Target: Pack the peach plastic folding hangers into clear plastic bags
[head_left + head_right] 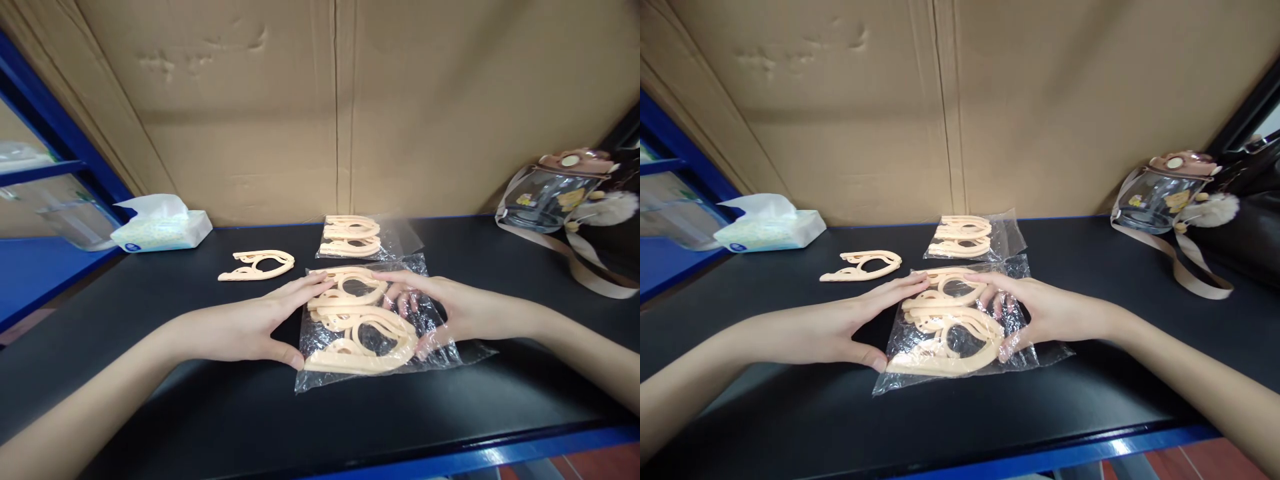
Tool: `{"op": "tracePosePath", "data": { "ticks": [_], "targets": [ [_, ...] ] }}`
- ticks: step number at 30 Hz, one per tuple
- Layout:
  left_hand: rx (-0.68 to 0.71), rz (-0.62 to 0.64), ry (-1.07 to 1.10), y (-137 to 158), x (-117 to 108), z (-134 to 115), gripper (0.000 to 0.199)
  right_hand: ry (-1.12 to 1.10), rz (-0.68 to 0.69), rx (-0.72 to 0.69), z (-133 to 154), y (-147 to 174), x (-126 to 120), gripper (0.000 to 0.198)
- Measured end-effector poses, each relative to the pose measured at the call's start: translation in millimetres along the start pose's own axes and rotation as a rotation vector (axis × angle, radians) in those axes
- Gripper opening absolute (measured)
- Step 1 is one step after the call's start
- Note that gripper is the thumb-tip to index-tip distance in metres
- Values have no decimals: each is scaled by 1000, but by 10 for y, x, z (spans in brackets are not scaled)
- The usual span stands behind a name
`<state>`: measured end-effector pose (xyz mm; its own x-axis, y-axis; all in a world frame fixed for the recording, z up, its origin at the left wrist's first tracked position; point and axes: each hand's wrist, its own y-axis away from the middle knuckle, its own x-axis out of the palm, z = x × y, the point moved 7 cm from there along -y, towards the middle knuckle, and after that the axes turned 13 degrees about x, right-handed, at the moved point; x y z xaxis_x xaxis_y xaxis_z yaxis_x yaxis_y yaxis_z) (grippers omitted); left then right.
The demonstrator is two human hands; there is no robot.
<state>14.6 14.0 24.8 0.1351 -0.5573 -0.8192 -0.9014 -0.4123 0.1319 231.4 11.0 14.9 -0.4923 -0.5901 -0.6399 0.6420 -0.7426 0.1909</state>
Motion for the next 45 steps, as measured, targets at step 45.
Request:
{"op": "tracePosePath", "data": {
  "ticks": [45],
  "targets": [
    [-129,-111,-99,202,-338,180,92,102,-105,-13,-12,-54,52,87]
  ]
}}
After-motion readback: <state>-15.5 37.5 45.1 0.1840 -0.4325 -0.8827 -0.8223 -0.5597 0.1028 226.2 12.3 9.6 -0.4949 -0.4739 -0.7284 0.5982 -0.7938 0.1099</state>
